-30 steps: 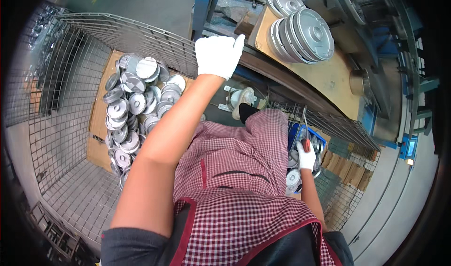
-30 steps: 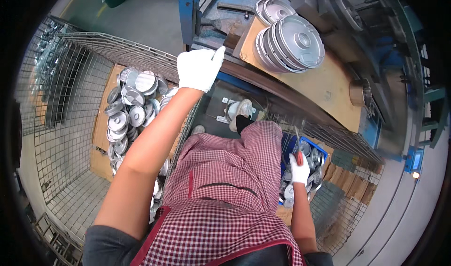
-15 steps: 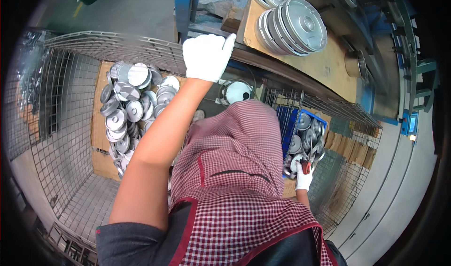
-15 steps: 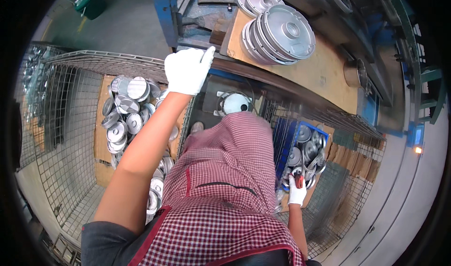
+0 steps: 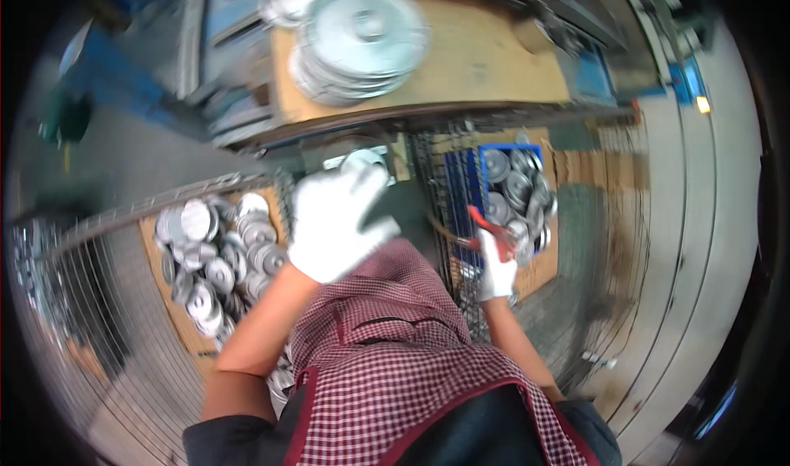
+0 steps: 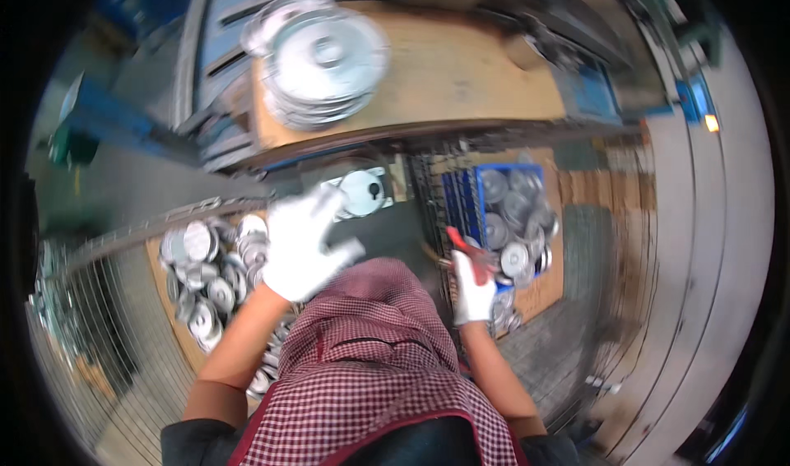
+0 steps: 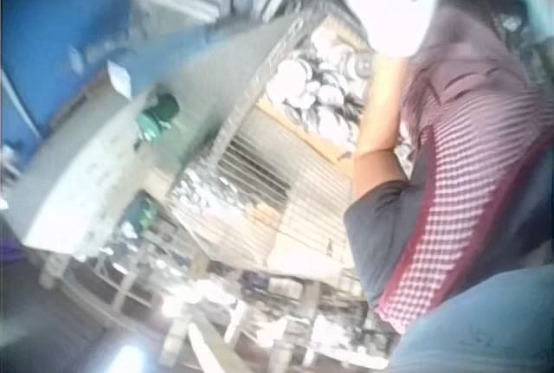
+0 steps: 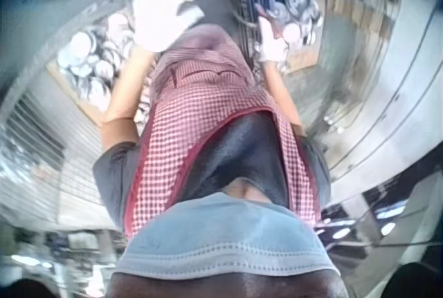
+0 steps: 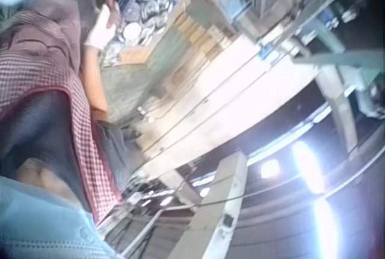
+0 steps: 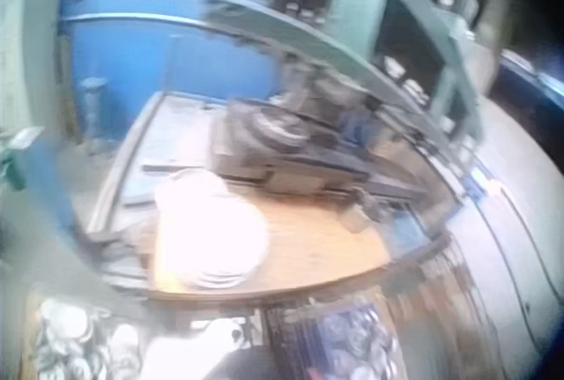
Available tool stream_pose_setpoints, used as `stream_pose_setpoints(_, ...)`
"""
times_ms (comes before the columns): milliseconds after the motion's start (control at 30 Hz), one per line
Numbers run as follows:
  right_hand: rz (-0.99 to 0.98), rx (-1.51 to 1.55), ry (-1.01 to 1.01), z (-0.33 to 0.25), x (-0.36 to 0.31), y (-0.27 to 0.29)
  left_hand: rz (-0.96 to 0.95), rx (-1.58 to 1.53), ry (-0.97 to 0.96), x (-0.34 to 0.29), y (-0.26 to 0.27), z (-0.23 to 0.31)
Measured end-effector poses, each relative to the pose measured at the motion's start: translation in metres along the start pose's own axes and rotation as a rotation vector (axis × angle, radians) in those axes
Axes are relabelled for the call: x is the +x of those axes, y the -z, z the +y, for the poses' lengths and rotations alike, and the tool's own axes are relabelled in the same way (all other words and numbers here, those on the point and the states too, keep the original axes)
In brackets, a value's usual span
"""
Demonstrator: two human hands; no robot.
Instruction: The person forms metal parts using a mechanical press, then organizes the finished parts into blue plastic bins and metal wire crates by hand.
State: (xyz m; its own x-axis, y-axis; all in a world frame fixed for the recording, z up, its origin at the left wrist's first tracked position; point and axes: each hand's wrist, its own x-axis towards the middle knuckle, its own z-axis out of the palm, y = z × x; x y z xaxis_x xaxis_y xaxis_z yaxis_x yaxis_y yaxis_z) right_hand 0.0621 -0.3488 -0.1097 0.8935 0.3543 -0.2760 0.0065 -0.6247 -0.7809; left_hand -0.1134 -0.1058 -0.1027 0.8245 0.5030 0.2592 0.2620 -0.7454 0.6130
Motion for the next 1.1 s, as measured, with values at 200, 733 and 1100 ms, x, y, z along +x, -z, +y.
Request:
stream_pose_setpoints(200,-0.473,-0.274,0.397,-0.044,-0.027,-0.008,-0.182,-0.759,0.064,-0.003,-0.11,0.059)
stream_pose_setpoints(733,-0.283,-1.036,-0.637,0.252,-0.048,0.281,-1.82,-1.045,0.005,0.089,-0.07,0.061)
stream_pose_setpoints(1100,-0.489,-1.484,-0.381,0.215,0.003,0.257,-1.216,-0.603,-0.737,0.075,-0.087,0.186)
